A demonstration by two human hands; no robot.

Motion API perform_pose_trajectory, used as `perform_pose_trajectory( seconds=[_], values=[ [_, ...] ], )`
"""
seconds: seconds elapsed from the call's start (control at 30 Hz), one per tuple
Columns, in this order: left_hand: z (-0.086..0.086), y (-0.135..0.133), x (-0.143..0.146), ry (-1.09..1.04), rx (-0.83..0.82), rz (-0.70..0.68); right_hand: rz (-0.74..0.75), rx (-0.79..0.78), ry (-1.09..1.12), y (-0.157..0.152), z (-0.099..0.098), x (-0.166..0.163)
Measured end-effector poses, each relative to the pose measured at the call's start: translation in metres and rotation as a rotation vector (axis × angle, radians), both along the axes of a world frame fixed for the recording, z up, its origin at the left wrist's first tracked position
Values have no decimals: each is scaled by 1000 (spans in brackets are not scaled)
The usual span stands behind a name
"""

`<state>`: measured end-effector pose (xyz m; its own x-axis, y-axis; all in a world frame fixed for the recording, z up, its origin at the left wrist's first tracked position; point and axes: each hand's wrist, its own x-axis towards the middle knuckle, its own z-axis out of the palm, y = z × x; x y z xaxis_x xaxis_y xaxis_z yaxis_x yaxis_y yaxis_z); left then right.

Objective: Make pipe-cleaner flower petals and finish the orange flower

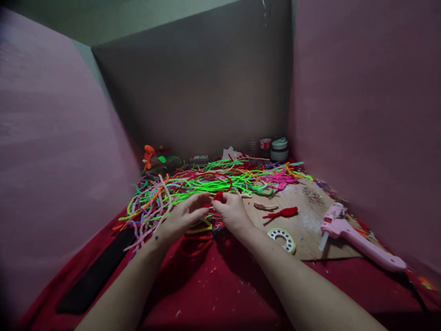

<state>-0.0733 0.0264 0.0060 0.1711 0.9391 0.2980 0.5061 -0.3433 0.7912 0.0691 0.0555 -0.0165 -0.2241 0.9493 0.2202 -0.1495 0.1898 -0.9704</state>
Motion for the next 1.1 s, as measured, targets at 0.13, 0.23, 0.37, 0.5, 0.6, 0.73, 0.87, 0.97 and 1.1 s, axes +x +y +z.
perform_pose_trajectory(
  seconds=[0.13,0.23,0.37,0.5,0.6,0.73,0.87,0.97,1.1],
  values=[
    [14,-2,-5,-145,-300,-130,55,84,-78,2,-2,1],
    [15,-5,-2,-60,-408,-158,-6,144,-136,3,-4,1],
    [6,-4,1,13,-322,-55,-70,173,-147,3,-4,0],
    [-6,-3,3,178,-119,-28,-92,193,-200,1,-3,0],
    [-16,-5,11,463,66,110,-259,217,-253,0,-4,1],
    [-25,-6,20,731,165,245,-251,107,-87,3,-7,0],
    [-16,-1,8,536,198,252,-165,-95,199,6,-10,-4],
    [0,7,-3,372,206,331,-89,-228,262,2,-10,-8],
    [29,21,10,339,280,179,106,11,-41,-14,-13,-15]
  ],
)
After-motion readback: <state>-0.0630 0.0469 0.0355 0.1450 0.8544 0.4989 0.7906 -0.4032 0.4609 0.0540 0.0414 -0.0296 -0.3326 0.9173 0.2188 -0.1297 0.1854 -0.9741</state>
